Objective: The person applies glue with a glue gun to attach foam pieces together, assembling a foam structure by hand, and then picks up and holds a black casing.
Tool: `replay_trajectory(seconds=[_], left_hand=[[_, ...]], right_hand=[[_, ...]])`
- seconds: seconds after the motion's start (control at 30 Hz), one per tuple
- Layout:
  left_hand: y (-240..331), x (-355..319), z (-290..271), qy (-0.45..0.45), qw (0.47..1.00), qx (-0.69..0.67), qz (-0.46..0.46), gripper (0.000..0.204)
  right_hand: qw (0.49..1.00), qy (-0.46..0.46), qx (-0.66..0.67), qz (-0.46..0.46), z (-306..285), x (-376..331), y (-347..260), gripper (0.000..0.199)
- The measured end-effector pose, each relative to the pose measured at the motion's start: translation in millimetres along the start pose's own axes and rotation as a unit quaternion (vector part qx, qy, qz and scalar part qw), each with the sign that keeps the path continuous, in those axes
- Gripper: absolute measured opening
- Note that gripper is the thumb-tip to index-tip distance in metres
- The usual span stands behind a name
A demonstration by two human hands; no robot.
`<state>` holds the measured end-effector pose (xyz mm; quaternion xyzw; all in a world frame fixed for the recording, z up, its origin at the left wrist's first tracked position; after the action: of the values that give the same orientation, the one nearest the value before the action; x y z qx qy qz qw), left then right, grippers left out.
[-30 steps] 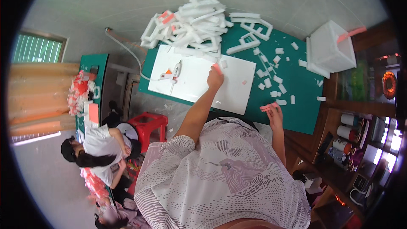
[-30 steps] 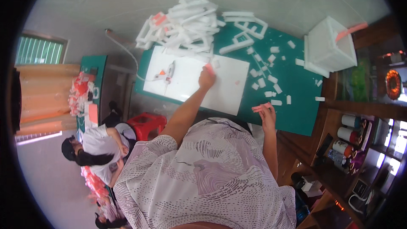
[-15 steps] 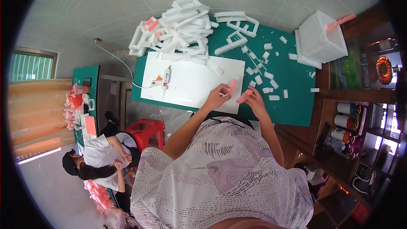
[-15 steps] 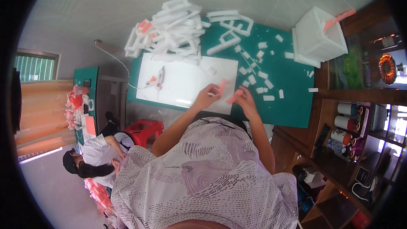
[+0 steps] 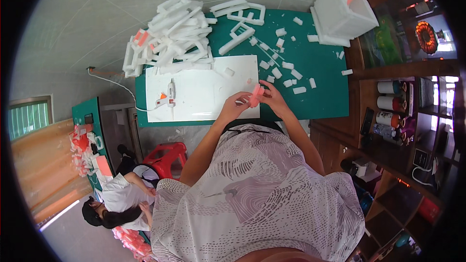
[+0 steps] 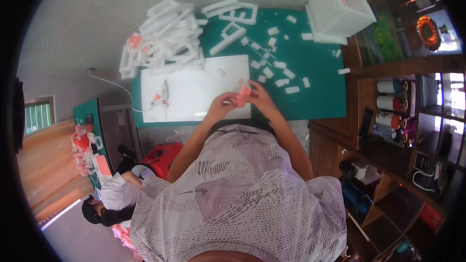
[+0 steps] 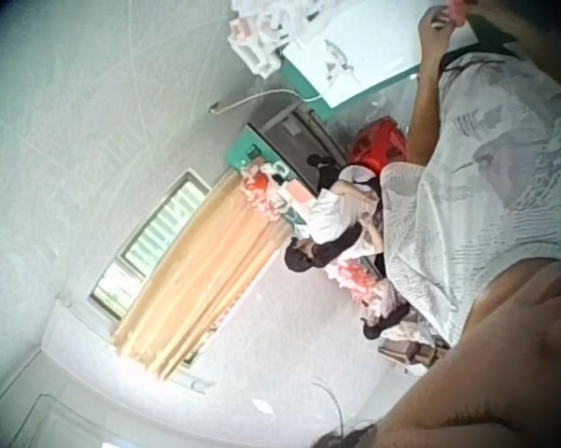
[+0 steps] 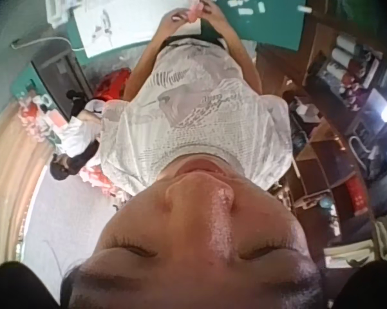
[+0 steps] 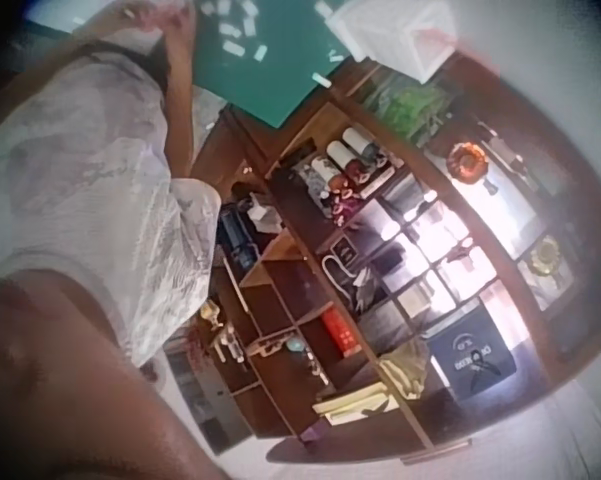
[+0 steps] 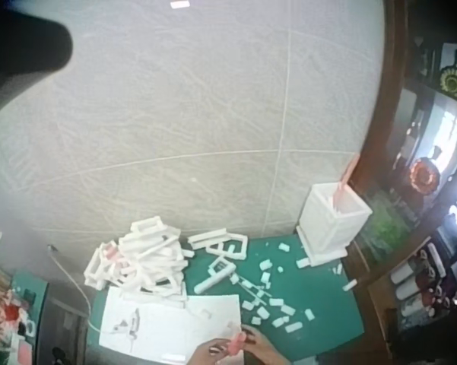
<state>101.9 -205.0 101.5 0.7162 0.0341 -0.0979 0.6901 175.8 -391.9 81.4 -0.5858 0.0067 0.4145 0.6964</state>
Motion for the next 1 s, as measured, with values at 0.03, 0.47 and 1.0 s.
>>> replay_trajectory(seconds=[0.03, 0.47, 1.0], left_hand=[[1, 1, 1, -0.004, 1.0, 0.009, 0.007, 0.032], [9, 4, 19, 0.059, 0.961, 0.248, 0.103, 0.033], [3, 4, 15, 0.07, 0.953, 0.268, 0.121, 0.041]], right_hand=[[1.0, 0.0, 0.007, -0.008, -2, -1, 1, 0.069], [0.995, 0.065, -0.025, -0.076, 11, -1, 22, 0.068], [0.996, 0.047, 0.048, -0.05, 13, -1, 26, 0.06]])
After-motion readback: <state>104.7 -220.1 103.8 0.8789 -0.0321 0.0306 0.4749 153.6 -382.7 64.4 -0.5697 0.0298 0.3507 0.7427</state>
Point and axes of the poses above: each hand's wrist, its own x-axis towards the middle knuckle, its own z-axis out of the palm, y = z × x, the point moved 1 cm from there along x, towards the middle knuckle, and after that the axes turned 6 degrees about z, right-handed, at the moved point
